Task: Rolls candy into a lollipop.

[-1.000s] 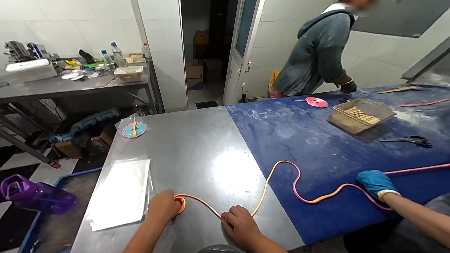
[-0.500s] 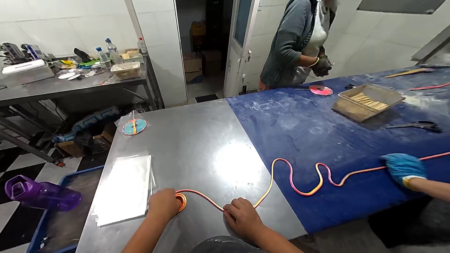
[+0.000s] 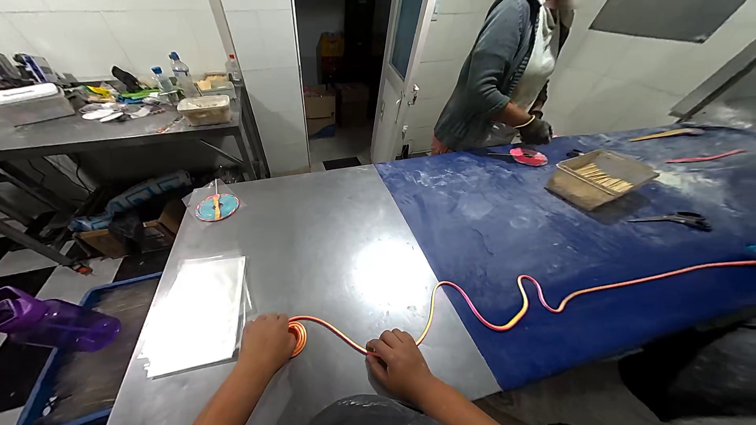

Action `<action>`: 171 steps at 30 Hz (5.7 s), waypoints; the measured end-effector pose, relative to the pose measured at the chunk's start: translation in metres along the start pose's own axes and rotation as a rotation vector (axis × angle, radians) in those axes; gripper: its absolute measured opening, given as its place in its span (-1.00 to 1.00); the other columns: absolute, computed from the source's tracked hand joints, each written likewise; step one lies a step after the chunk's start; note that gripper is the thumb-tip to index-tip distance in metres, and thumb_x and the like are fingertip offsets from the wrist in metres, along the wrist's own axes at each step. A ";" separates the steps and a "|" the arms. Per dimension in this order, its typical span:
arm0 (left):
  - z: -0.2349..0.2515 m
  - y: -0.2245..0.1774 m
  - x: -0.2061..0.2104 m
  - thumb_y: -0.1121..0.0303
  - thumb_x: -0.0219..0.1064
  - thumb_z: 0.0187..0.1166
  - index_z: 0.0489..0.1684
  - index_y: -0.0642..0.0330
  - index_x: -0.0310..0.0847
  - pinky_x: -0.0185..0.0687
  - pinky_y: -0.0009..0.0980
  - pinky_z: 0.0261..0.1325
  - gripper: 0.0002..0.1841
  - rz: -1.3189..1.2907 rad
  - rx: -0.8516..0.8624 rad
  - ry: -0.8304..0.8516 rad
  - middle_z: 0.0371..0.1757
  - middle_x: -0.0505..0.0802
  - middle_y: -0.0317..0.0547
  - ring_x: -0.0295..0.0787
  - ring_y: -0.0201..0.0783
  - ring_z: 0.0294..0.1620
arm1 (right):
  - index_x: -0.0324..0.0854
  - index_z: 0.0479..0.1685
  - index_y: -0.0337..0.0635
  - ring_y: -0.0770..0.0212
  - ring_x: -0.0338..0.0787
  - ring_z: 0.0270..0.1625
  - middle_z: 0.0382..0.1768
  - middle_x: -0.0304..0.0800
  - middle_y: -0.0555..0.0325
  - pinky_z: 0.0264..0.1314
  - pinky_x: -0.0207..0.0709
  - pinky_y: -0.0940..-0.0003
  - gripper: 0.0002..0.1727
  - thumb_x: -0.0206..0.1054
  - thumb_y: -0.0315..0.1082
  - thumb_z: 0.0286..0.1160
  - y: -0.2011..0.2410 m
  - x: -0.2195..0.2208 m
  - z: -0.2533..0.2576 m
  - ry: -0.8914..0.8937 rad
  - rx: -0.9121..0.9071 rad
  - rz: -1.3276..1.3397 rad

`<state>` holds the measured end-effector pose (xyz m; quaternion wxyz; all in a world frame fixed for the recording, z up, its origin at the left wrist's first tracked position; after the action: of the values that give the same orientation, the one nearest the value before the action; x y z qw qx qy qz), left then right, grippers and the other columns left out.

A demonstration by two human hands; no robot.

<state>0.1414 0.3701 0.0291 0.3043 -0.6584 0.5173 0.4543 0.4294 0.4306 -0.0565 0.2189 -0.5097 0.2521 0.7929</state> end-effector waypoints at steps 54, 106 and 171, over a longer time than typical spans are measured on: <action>-0.027 -0.041 0.022 0.57 0.16 0.63 0.21 0.28 0.70 0.73 0.13 0.22 -0.71 0.077 0.253 0.070 0.27 0.79 0.17 0.79 0.21 0.26 | 0.81 -0.13 0.19 0.16 0.77 -0.13 -0.27 0.79 0.26 -0.11 0.63 0.17 -0.74 0.22 -0.01 0.55 0.002 -0.003 0.002 0.039 0.020 0.018; -0.013 -0.092 0.028 0.61 0.08 0.66 0.25 0.24 0.69 0.70 0.07 0.33 -0.67 -0.001 0.530 -0.017 0.35 0.80 0.06 0.77 0.08 0.37 | 0.76 -0.31 0.15 0.21 0.76 -0.20 -0.36 0.75 0.31 -0.17 0.64 0.23 -0.74 0.27 0.04 0.47 0.001 0.000 0.001 -0.024 0.089 -0.023; 0.045 -0.203 0.030 0.34 0.14 0.74 0.15 0.14 0.80 0.73 0.13 0.29 -0.71 -0.219 1.064 -0.336 0.20 0.90 0.04 0.85 0.12 0.27 | 0.77 -0.03 0.08 0.06 0.66 0.37 0.08 0.80 0.14 0.59 0.34 -0.02 -0.62 0.13 0.05 0.59 -0.106 -0.055 -0.055 0.094 0.597 -0.088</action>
<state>0.3249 0.4537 -0.0308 0.7176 -0.3830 0.5480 0.1952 0.5535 0.4740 -0.0441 0.3813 -0.4693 0.4616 0.6490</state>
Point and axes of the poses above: each hand's wrist, its own z-axis towards the middle knuckle, its own x-axis out of the palm, y = z × x, the point moved 3 cm from there along z, towards the middle knuckle
